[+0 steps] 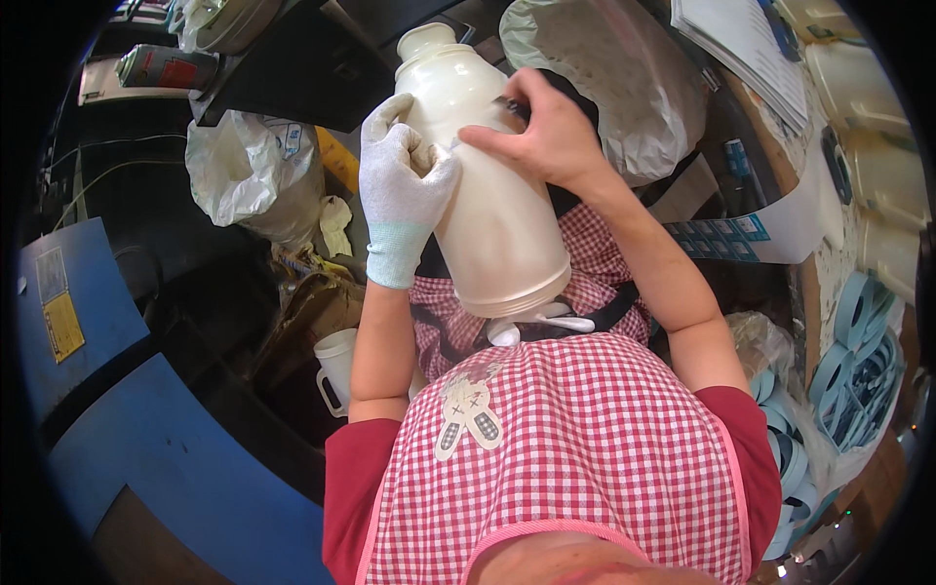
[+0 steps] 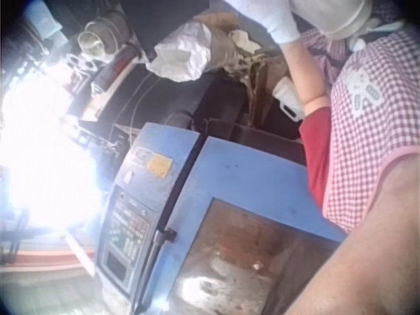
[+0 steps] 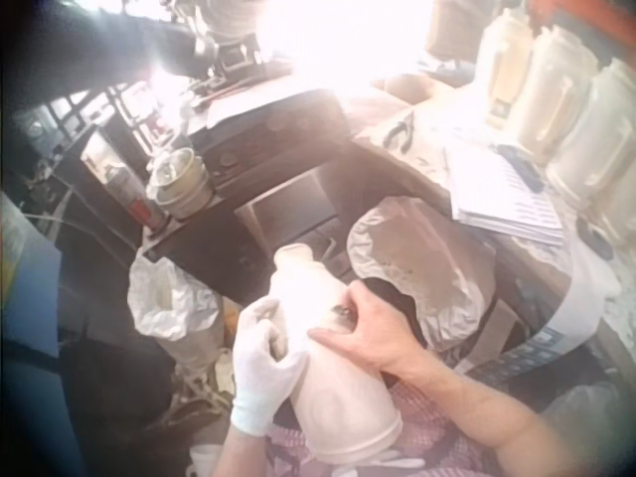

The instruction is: The person repeatedly picks up white plastic pitchers, wipes the interior with a cloth, applies a label, and attaches a blue handle. They then place the assembled pitchers into a nearby basket. The process is repeated for multiple units.

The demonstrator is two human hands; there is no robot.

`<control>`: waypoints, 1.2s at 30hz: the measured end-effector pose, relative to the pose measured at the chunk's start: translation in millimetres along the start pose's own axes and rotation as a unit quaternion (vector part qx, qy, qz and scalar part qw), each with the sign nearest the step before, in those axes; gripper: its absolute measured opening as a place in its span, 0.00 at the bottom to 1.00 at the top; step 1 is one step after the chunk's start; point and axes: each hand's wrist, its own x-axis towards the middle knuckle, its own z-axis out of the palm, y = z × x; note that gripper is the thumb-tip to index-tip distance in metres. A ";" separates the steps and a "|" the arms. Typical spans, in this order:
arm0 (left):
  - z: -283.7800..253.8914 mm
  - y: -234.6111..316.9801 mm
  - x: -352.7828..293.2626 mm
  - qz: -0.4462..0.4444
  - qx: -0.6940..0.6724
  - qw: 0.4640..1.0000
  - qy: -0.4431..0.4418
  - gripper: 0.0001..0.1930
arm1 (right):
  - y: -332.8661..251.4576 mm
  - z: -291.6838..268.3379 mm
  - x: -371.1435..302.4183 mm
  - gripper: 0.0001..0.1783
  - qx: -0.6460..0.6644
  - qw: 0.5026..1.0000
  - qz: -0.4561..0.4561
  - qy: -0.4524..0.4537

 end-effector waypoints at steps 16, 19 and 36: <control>14.2 -31.5 161.2 -0.213 -0.044 0.955 -0.200 0.31 | 85.8 -254.4 29.3 0.28 -0.344 0.850 -0.244 0.316; -66.2 34.1 127.3 -0.049 -0.112 0.992 0.045 0.30 | 44.4 -208.9 -47.6 0.40 -0.002 0.985 0.157 -0.074; -94.4 -28.6 -57.8 -0.170 -0.715 0.633 -0.241 0.51 | -199.6 -121.9 240.4 0.27 0.059 0.889 -0.414 0.187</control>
